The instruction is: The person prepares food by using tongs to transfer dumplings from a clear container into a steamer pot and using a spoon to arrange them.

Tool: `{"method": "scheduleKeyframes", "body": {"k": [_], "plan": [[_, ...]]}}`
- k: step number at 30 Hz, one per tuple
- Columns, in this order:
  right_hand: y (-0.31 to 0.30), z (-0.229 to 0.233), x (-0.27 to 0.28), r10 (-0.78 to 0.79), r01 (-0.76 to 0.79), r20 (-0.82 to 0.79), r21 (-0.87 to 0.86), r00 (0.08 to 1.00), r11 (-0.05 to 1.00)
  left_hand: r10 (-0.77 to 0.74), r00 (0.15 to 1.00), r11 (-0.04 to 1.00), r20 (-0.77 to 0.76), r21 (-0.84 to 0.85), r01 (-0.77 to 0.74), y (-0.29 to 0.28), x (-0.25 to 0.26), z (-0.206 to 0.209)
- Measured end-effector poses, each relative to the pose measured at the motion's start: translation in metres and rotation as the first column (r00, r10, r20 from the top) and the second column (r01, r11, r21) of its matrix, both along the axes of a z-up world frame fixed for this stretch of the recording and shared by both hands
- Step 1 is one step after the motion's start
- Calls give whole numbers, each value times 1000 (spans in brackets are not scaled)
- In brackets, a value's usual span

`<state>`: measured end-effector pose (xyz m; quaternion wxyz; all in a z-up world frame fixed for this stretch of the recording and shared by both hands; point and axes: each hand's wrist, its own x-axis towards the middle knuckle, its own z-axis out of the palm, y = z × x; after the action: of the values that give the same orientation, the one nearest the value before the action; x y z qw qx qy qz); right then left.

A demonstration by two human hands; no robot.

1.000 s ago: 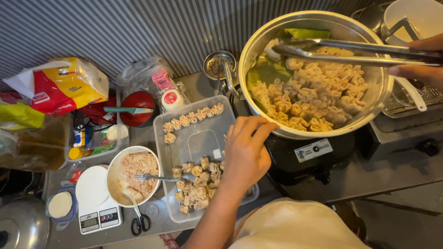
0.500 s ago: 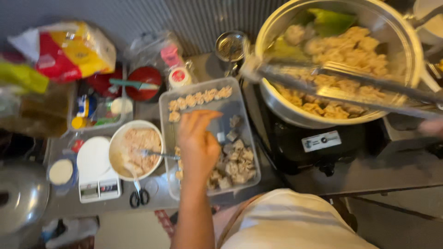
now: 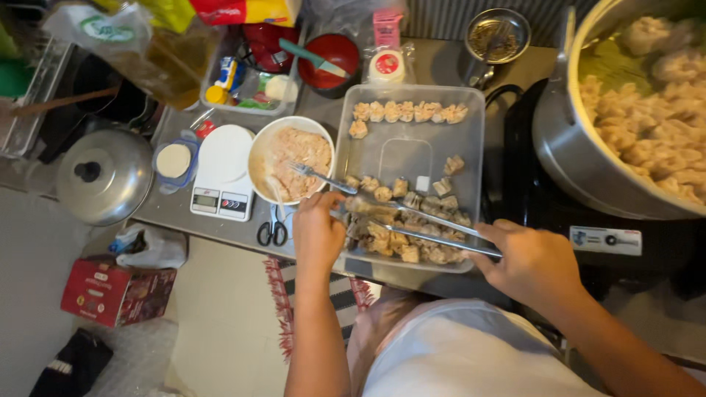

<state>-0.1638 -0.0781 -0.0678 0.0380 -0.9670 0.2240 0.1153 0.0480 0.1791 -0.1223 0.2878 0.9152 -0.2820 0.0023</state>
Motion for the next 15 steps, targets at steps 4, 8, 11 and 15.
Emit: {"method": "scheduleKeyframes", "body": {"k": [4,8,11,15], "plan": [[-6,3,-9,24,-22,49,-58,999,998,13,1000,999,-17,-35,-14,4,-2,-10],[-21,56,-27,-57,54,-60,-55,997,997,-39,999,996,-25,-85,37,-4,0,-7],[-37,76,-60,-193,130,217,275,957,953,-111,994,979,-12,-176,108,-25,-2,12],[-148,-43,-195,-733,217,312,821,605,529,-270,956,896,113,-334,293,-71,-15,53]]}}
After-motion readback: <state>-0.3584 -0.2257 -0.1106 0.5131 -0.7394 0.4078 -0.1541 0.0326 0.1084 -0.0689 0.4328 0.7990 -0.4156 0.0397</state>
